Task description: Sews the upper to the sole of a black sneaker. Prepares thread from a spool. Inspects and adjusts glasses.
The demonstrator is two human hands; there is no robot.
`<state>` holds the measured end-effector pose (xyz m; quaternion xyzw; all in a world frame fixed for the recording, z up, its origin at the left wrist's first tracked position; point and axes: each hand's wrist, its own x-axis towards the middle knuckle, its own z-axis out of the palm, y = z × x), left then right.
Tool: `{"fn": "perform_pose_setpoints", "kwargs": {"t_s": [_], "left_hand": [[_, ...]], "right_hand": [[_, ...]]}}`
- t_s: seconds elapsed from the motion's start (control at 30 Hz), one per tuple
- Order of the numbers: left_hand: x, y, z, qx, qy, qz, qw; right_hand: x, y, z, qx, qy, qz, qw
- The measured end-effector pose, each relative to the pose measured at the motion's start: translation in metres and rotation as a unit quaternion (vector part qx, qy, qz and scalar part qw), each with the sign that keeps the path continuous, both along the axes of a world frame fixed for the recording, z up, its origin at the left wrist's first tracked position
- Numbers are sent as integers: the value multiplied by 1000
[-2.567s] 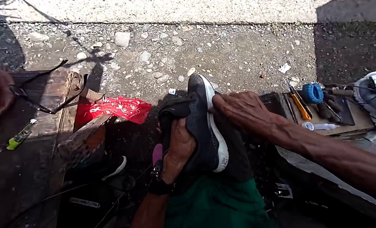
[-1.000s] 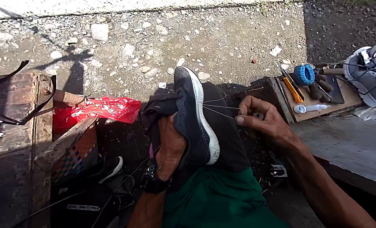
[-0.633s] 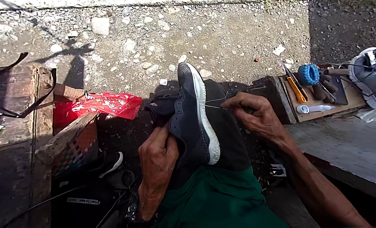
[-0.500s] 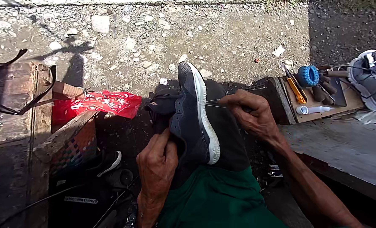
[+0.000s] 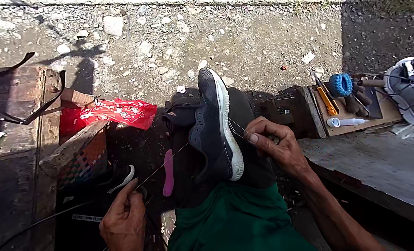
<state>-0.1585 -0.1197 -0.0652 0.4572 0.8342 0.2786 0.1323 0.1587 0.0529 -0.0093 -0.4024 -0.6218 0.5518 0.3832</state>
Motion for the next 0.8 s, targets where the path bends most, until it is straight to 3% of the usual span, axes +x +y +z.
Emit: {"fn": "perform_pose_setpoints", "kwargs": {"t_s": [0.07,0.1,0.17,0.23,0.27,0.33,0.4,0.43,0.53,0.67,0.73,0.8], "left_hand": [[-4,-3,3,-76,12,-20,997],[5,4,9,-59,8,-48,997],[37,36,27,71,-16,-99,992],[69,75,41,192,-108,-147,964],[82,93,43,219,-155,-168,949],[94,118,39,218,-228,-199,928],[94,132,34,180,-267,-243,915],[93,139,32,160,-259,-264,915],[88,145,33,113,-229,-295,921],[89,149,30,132,-210,-280,927],[91,147,29,142,-204,-265,931],[94,146,29,146,-203,-256,934]], "right_hand": [[4,-8,2,-48,38,-1,998],[6,-11,2,-70,57,-1,996],[13,-11,4,-101,92,1,991],[25,-7,7,-112,93,-8,989],[33,-3,6,-97,55,-24,994],[49,6,-1,-18,-128,-83,988],[55,14,-15,73,-305,-128,941],[50,18,-21,102,-321,-141,931],[8,19,-27,155,-247,-135,947],[-29,24,-31,178,-196,-111,958],[-32,24,-24,124,-145,-93,977],[-33,24,-16,10,-92,-75,993]]}}
